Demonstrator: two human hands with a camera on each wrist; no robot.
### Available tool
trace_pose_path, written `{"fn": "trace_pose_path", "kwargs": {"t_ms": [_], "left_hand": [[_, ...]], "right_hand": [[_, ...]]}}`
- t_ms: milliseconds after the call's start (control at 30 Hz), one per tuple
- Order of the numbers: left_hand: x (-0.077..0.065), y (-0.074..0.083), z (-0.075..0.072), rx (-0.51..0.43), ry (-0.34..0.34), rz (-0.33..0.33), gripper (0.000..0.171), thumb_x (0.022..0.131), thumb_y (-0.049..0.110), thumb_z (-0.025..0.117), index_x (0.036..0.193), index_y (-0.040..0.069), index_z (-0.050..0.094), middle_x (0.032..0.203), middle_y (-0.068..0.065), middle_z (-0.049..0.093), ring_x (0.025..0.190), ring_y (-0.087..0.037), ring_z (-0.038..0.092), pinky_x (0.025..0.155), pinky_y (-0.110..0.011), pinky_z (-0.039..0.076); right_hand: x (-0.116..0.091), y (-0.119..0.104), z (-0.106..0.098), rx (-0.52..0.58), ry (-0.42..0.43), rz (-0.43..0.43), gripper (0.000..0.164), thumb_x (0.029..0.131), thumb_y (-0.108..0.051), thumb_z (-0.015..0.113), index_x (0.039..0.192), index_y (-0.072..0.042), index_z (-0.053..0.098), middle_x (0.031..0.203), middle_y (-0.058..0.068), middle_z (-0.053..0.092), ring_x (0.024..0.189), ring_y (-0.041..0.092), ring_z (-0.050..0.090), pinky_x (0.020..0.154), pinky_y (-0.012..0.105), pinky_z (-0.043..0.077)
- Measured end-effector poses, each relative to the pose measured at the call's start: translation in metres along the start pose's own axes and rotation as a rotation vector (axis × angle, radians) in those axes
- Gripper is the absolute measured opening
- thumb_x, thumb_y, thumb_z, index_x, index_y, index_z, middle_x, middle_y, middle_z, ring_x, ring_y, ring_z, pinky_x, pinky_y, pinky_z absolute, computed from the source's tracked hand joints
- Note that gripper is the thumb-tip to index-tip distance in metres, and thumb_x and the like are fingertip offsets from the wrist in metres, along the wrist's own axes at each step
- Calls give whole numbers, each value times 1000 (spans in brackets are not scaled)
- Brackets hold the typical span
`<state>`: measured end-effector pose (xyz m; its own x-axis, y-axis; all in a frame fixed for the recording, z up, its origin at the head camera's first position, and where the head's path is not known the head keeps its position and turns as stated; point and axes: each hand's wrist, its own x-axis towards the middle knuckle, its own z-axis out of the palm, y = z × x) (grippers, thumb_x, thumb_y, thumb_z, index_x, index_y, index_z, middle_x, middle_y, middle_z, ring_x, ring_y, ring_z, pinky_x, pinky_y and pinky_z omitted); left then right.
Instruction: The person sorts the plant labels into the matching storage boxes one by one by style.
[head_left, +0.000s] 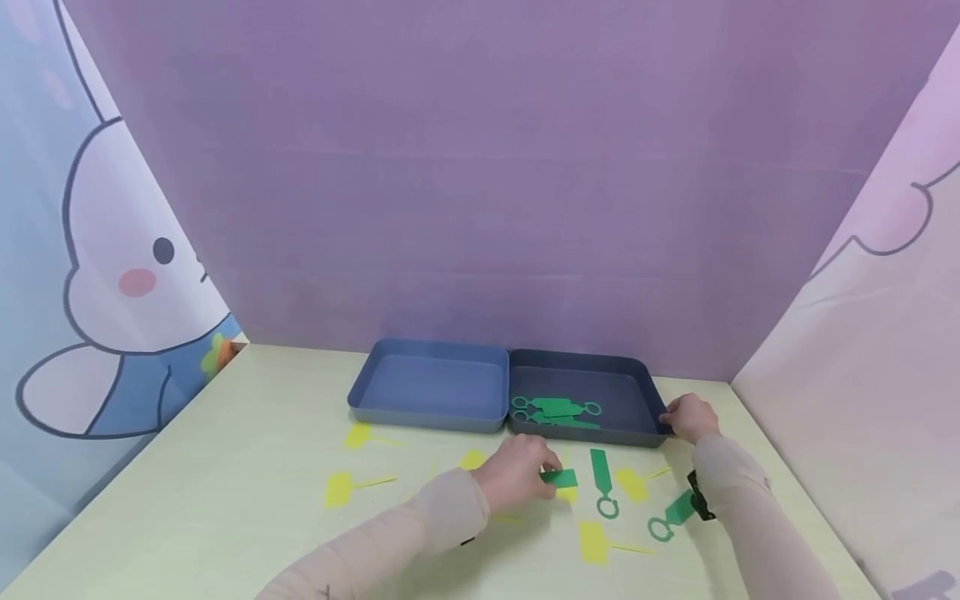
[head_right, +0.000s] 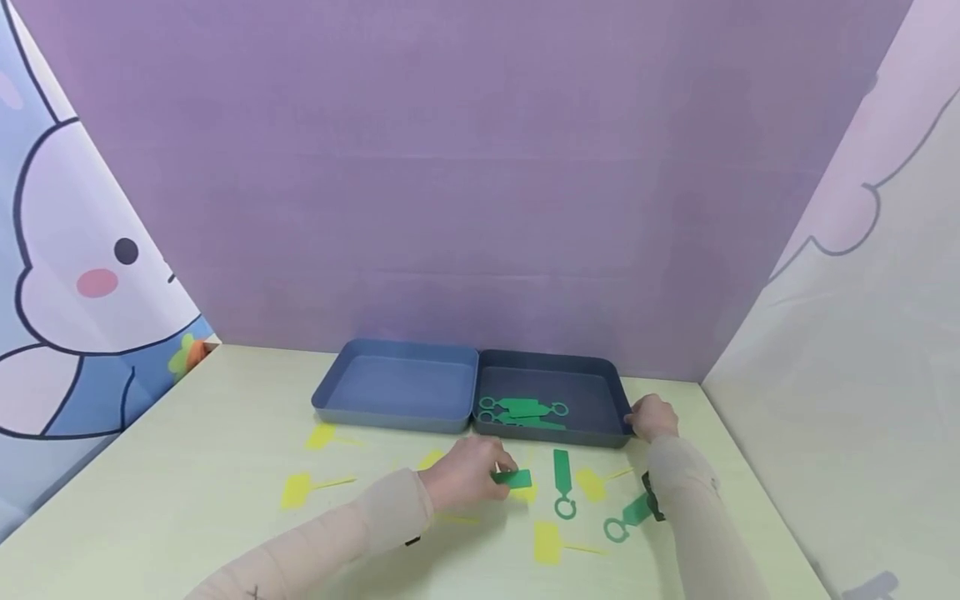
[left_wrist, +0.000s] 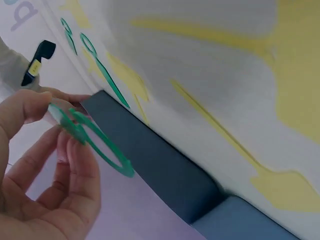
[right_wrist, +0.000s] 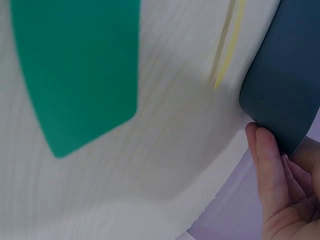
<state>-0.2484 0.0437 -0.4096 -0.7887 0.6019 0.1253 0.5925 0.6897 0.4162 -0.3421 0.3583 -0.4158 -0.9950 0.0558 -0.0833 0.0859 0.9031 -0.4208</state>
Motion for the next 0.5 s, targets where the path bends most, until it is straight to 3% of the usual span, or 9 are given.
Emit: {"fn": "trace_pose_path", "kwargs": {"t_ms": [100,233,500], "left_hand": [[6,-4,-1,-19,-6,-14,26,74,18,73,100,19,73,90,11,66,82,-4,58,80,-25,46],[16,-10,-4,-61,-17,-53,27,75,19,72,103,18,72,95,10,67,86,-6,59,79,-24,47],[45,-16,-12,-10,-4,-66,28,76,19,71,104,16,71,102,4,69,99,-13,61,85,-29,49]], "right_hand": [[0,1,0,9,-1,2,31,84,-9,61,105,14,60,98,28,64,71,26,65,82,50,46],[1,2,1,12,4,1,31,84,-9,61,105,14,60,99,29,63,71,25,65,82,50,47],[0,0,1,23,8,2,29,84,-8,61,104,14,60,98,29,64,67,22,65,81,49,48]]}}
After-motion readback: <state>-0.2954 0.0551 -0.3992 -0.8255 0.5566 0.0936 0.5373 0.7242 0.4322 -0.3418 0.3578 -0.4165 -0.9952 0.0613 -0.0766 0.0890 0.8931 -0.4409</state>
